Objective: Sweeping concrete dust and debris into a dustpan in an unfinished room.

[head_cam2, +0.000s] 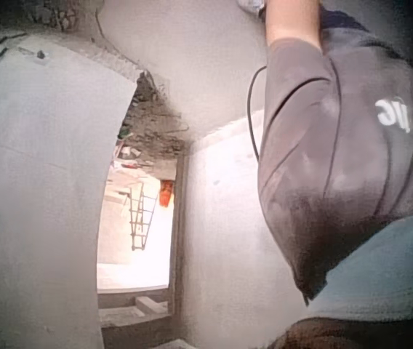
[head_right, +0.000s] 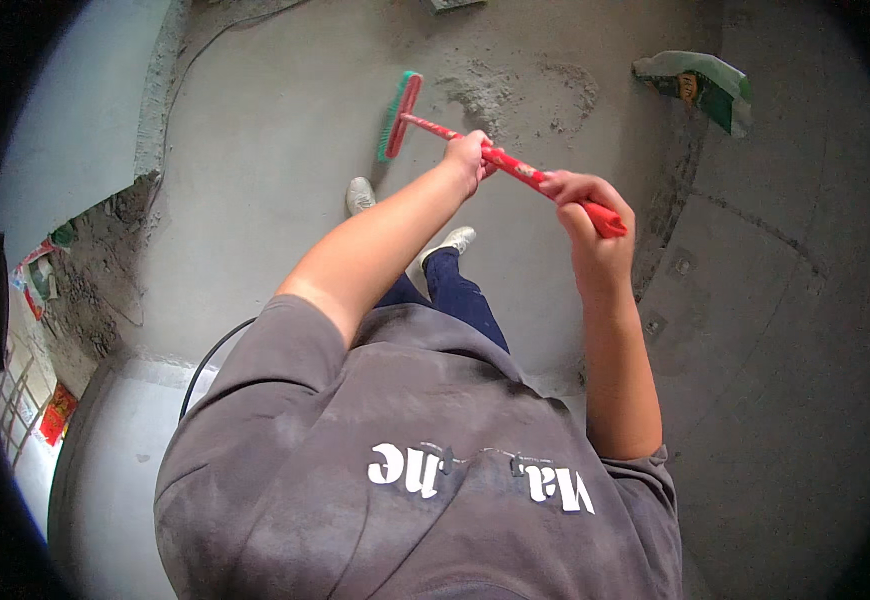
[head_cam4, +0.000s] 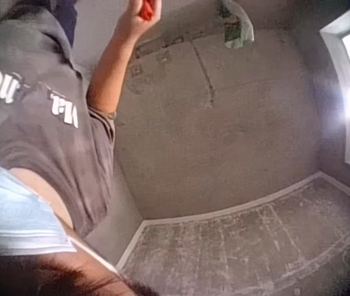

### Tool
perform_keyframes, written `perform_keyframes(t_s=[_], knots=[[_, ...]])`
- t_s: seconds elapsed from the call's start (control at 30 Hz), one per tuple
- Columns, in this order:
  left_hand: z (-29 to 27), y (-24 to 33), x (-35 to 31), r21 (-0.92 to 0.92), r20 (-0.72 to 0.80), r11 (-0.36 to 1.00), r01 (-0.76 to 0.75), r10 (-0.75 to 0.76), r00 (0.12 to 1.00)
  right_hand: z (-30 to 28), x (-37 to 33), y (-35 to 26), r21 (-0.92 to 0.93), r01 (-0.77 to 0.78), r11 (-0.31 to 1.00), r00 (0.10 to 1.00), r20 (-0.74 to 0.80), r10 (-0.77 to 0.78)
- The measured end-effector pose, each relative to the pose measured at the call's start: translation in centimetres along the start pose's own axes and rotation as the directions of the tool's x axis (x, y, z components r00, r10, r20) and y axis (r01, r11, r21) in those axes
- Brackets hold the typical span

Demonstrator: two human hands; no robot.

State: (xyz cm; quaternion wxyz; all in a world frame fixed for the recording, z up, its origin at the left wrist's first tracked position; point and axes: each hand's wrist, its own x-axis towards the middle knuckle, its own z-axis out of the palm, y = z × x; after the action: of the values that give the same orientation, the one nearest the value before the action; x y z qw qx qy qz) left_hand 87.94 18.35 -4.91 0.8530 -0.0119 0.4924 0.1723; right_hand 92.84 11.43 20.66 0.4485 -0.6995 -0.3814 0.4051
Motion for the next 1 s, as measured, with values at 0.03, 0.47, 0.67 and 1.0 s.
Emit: perform_keyframes(t_s=[0.03, 0.47, 0.67, 1.0], knots=[[0.7, -1.2, -1.1, 0.033, -0.04, 0.999, -0.019, 0.02, 0.999, -1.6, -0.7, 0.2, 0.0, -0.004, 1.0, 1.0, -0.013, 0.004], [-16.7, -7.4, -4.0, 0.038, -0.274, 0.972, -0.231, 0.232, 0.933, -2.2, -4.5, 12.5, 0.315, -0.162, 0.935, 0.854, 0.519, -0.026], [-16.9, -13.8, -4.1, -0.206, -0.431, 0.954, -0.217, 0.11, 0.896, -1.8, -5.0, 14.8, 0.07, -0.068, 0.995, 0.746, 0.666, 0.004], [6.9, -10.4, 7.1, -0.183, 0.051, 0.972, -0.149, 0.16, 0.986, -15.4, 3.6, 10.3, -0.088, 0.198, 0.976, 0.913, 0.38, -0.151]])
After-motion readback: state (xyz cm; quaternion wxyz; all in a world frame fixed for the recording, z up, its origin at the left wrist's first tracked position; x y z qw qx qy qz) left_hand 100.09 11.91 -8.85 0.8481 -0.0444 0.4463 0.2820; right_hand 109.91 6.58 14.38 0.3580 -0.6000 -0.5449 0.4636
